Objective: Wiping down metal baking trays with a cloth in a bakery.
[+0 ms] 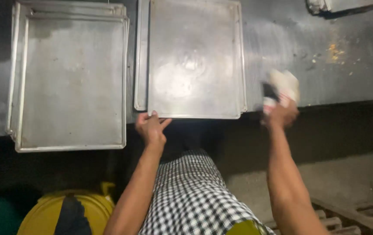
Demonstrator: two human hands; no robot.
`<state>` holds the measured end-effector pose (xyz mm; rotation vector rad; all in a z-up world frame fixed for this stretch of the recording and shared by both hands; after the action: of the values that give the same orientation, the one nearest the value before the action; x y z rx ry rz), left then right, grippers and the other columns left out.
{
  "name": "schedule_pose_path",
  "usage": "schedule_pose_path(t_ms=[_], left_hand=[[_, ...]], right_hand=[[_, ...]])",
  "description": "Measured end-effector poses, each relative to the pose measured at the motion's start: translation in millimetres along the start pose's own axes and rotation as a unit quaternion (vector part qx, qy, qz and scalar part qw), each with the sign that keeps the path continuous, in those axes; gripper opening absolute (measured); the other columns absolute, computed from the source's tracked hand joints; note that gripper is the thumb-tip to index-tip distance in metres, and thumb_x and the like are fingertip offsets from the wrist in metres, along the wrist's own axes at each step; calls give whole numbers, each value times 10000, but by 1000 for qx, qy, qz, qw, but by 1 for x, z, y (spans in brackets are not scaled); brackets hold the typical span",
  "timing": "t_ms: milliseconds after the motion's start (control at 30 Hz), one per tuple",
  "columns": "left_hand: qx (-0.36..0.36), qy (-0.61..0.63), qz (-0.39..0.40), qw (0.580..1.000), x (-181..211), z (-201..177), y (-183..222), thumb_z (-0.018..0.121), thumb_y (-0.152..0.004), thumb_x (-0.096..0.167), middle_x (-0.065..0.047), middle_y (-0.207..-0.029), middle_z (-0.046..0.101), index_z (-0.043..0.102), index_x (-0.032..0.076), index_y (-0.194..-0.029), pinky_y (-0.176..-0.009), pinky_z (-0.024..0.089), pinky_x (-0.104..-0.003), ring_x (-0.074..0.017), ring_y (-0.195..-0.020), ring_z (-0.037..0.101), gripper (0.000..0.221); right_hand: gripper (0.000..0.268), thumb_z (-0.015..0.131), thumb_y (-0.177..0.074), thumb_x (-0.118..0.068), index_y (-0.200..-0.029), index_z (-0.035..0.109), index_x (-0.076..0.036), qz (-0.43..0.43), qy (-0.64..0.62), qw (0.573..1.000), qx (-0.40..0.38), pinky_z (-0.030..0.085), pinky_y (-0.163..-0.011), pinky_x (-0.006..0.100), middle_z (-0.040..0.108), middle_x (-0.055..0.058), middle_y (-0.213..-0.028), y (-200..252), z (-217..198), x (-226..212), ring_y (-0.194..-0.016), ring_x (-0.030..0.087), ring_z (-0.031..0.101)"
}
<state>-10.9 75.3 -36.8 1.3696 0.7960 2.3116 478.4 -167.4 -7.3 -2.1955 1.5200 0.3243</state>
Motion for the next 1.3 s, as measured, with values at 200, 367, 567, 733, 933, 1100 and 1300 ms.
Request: schedule_pose_path(t_ms=[200, 367, 567, 733, 933, 1100, 1300], left_hand=[[-145, -185, 348, 907, 226, 84, 104, 649, -997, -13, -66, -889, 627, 538, -32, -1019, -591, 679, -341, -195, -726, 692, 115], [-318, -493, 713, 384, 208, 189, 282, 656, -630, 3, -126, -770, 621, 623, 68, -780, -544, 545, -414, -286, -652, 637, 166], [-442, -556, 652, 267, -20, 140, 207, 676, -803, 59, -109, -802, 651, 654, 53, -799, -543, 578, -365, -254, -728, 683, 22], [-314, -500, 584, 557, 40, 108, 180, 698, -868, 60, -120, -868, 654, 639, 54, -903, -644, 587, -401, -294, -781, 686, 69], [-100, -218, -90, 967, -40, 2, 27, 715, -942, 160, -164, -942, 696, 624, -13, -1023, -660, 647, -417, -314, -834, 733, 212], [10, -89, -97, 991, -80, 11, 5, 558, -864, 20, -167, -996, 731, 612, 14, -1077, -652, 684, -510, -327, -831, 760, 219], [-6, -70, -69, 995, -78, 13, 14, 653, -918, 47, -176, -932, 721, 617, -30, -1064, -634, 685, -455, -290, -759, 747, 169]], right_hand=[[387, 349, -1045, -377, -976, 611, -100, 394, -522, 748, 112, 611, -602, 409, 666, 53, -874, 75, -75, 200, -655, 179, 657], [526, 275, -1113, -404, -1040, 714, -124, 511, -583, 612, 156, 565, -620, 306, 694, 98, -931, 129, -33, 308, -655, 148, 574], [324, 396, -1023, -351, -1003, 604, -105, 460, -605, 638, 126, 595, -588, 410, 644, 54, -900, 97, -67, 129, -672, 163, 635], [347, 592, -942, -133, -1274, 562, -38, 179, -546, 815, 78, 591, -741, 421, 648, 123, -1100, 33, -78, 3, -864, 242, 675], [324, 701, -879, -37, -1184, 602, 12, -302, -292, 908, -8, 441, -944, 515, 563, 195, -1137, 78, -38, -240, -1071, 401, 546], [743, 747, -679, -90, -1409, 609, -111, -555, -187, 781, -217, 439, -851, 501, 598, 178, -1055, 204, 20, -360, -997, 380, 554], [735, 739, -662, -173, -1387, 628, -212, -659, -147, 692, -256, 411, -767, 524, 610, 188, -1051, 79, 95, -418, -946, 381, 554]])
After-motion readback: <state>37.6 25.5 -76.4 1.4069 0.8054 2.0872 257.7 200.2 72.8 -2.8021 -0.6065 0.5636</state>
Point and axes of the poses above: each hand's wrist, its own y-axis away from the middle knuckle, its own z-axis out of the palm, x = y × z, the point moved 8 cm from there along -y, towards the middle knuckle
